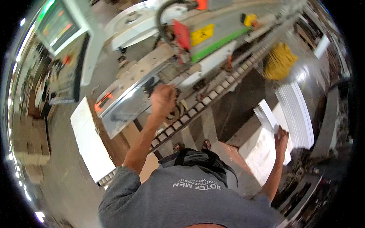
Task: The person processes white furniture components by feeding them through an edge-banding or trimming machine and stacking the finished pieces on a wooden pallet.
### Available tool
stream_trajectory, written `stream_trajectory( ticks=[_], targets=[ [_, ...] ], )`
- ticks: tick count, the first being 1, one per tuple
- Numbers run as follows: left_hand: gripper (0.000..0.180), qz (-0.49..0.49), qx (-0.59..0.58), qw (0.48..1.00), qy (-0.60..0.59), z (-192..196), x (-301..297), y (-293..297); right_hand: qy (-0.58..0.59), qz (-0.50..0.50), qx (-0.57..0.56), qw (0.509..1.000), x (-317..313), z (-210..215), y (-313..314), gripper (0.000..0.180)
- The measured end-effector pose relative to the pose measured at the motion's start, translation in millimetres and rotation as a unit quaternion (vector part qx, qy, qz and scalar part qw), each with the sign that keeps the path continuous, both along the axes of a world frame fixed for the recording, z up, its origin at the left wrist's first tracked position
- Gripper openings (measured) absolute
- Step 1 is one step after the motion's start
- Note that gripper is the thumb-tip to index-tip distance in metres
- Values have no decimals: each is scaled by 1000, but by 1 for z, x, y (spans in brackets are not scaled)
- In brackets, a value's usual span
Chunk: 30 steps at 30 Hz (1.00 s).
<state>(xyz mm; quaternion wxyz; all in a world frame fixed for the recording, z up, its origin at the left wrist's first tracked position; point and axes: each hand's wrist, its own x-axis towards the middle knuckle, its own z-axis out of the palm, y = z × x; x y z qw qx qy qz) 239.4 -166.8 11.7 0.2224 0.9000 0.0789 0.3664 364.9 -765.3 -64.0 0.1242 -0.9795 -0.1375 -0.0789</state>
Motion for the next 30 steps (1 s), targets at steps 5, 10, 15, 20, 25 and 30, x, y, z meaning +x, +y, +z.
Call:
stream_trajectory(
  ticks=[5, 10, 15, 20, 25, 30],
  targets=[
    [36, -143, 47, 988, 36, 41, -36, -30, 14, 196, 55, 979, -30, 58, 133, 55],
    [45, -212, 132, 965, 82, 70, -73, -25, 89, 438, 99, 889, -60, 98, 297, 58],
    [43, -130, 129, 972, 150, 68, -149, 55, 97, 530, 132, 832, -84, 138, 421, 54],
    [37, 60, 54, 992, 95, 36, -240, 111, -17, 566, 250, 786, -125, 108, 527, 42],
    [33, 135, 43, 986, 82, -14, -269, 159, 249, 419, 357, 797, -153, 70, 570, 52],
    [37, 117, 187, 975, -4, -35, -256, 194, 362, 381, 381, 761, -141, 10, 624, 61]
  ],
)
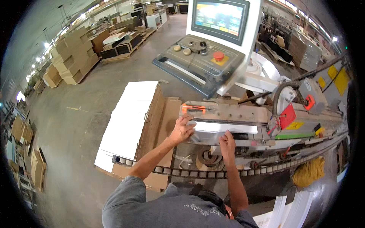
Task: The person processes white furniture components by feeding them through an edge-banding or trimming machine and stacking the finished pieces on a wooden pallet.
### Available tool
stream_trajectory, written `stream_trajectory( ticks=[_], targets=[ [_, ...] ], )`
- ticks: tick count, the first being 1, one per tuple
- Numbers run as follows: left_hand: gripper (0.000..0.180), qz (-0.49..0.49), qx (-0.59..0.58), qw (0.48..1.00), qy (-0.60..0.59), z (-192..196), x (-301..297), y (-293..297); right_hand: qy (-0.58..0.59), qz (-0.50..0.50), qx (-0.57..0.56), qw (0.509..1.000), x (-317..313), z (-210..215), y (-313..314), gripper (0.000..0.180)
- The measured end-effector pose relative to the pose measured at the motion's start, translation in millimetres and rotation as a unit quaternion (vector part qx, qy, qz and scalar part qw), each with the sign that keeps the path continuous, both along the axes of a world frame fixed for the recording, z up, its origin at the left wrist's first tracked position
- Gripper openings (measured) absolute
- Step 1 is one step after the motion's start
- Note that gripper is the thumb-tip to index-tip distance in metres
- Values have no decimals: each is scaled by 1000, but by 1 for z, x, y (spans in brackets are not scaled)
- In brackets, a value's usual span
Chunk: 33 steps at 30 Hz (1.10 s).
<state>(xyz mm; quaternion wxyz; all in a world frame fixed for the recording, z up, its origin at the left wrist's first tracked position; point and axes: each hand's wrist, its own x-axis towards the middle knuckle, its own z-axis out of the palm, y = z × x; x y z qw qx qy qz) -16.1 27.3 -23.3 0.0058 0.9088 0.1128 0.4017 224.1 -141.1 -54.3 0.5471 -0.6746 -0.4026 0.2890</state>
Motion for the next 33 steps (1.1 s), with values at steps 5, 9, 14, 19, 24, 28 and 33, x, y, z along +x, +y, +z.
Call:
stream_trajectory(
  ticks=[5, 9, 14, 19, 24, 28, 33],
  targets=[
    [38, 205, -140, 968, 23, 10, -15, -8, -48, -23, -11, 999, 4, -8, 26, 69],
    [33, 181, -196, 964, -2, -5, -27, 1, -42, -54, 6, 998, -4, 2, 23, 71],
    [31, 129, -219, 967, 11, -3, -22, 7, -20, -48, 5, 999, -6, 3, 17, 70],
    [21, 99, -282, 953, 54, -14, 4, 14, -2, -89, 44, 995, 0, 9, 24, 65],
    [29, 128, -209, 969, 15, -15, 38, 8, -113, -99, -10, 989, 31, 25, 29, 71],
    [25, 122, -247, 961, 22, -10, 96, -11, -75, -127, -67, 987, 73, 22, 17, 79],
    [27, 116, -183, 976, 36, -15, 164, -40, -407, -269, 11, 873, 134, -28, -10, 70]
  ],
)
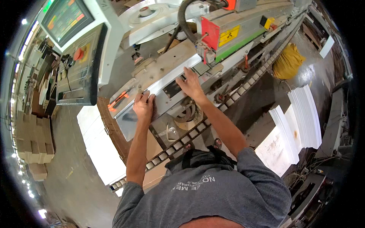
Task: The person processes white furniture components by feeding them through an edge-banding or trimming machine and stacking the finished pieces on a wooden pallet.
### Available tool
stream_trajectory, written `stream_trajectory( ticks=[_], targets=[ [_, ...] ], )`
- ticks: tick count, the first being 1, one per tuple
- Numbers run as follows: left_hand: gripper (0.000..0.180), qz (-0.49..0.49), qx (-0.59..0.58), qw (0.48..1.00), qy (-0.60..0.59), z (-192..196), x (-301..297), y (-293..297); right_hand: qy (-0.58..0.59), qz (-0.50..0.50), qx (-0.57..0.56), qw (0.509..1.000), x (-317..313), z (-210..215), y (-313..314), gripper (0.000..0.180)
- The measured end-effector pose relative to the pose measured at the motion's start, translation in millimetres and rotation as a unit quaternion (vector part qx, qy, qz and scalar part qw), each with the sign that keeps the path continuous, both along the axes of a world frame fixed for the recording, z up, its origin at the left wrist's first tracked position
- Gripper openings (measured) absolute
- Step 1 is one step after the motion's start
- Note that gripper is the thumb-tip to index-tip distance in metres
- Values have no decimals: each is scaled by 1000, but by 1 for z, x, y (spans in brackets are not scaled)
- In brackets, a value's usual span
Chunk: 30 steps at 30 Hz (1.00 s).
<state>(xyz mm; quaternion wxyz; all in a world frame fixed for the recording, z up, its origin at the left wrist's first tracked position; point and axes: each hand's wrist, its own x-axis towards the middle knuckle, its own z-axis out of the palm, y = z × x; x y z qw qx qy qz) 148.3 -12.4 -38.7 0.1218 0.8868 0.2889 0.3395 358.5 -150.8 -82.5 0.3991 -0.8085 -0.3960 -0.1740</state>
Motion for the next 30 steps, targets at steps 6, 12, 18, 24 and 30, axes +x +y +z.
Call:
stream_trajectory(
  ticks=[6, 12, 18, 24, 30],
  targets=[
    [24, 14, -3, 1000, -1, -5, 50, -21, 264, 148, 121, 946, -11, 68, -121, 47],
    [25, -26, 25, 999, -19, -2, 104, -34, 130, -117, -76, 982, 20, 71, -338, 53],
    [28, -39, -26, 999, 11, -4, 161, -49, 138, -271, -340, 890, 41, -26, -579, 92],
    [28, -83, -33, 996, 14, 15, 161, -76, 122, -232, -285, 922, 40, -57, -652, 86],
    [28, -154, -54, 985, -50, 29, 112, -106, 85, -231, -294, 923, 37, -40, -641, 54]
  ],
)
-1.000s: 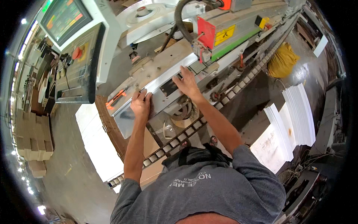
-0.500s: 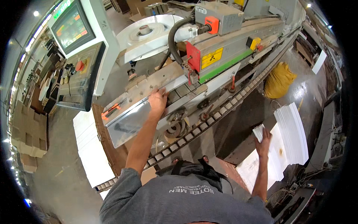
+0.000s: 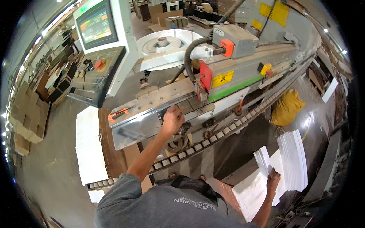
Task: The person processes white furniture components by feeding them through an edge-banding or trimming machine and stacking the finished pieces on a wooden pallet.
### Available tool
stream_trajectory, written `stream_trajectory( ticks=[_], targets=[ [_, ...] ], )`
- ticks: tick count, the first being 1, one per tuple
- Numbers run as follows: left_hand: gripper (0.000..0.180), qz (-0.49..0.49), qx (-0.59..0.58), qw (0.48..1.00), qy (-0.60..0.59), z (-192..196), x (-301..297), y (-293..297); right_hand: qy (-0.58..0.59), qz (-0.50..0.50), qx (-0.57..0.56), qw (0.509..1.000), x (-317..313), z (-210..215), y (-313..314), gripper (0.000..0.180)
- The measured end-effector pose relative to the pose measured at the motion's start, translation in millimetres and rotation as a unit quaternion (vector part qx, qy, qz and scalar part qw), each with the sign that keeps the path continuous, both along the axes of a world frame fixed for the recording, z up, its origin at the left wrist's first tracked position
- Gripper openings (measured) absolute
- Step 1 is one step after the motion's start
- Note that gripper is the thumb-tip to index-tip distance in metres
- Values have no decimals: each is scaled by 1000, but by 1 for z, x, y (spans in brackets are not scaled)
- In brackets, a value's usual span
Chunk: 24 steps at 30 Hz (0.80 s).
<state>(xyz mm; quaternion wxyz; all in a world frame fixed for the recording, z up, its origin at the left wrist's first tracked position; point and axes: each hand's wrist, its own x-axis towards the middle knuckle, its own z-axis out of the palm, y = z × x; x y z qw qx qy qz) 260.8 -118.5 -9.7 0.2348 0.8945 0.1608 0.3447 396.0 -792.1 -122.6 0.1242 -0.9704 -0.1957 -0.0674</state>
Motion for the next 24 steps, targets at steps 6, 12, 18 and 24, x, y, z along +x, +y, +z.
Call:
stream_trajectory(
  ticks=[6, 12, 18, 24],
  targets=[
    [41, -177, 82, 980, 37, 61, -49, -51, 74, 131, 66, 986, -41, 125, 171, 58],
    [55, -243, 171, 948, 111, 80, -100, -37, 67, 379, 114, 916, -89, 180, 371, 53],
    [40, -95, 136, 978, 124, 75, -213, 44, 40, 547, 187, 815, -125, 164, 521, 49],
    [30, 52, 71, 994, 66, 19, -270, 95, 39, 478, 312, 820, -171, 130, 604, 43]
  ],
)
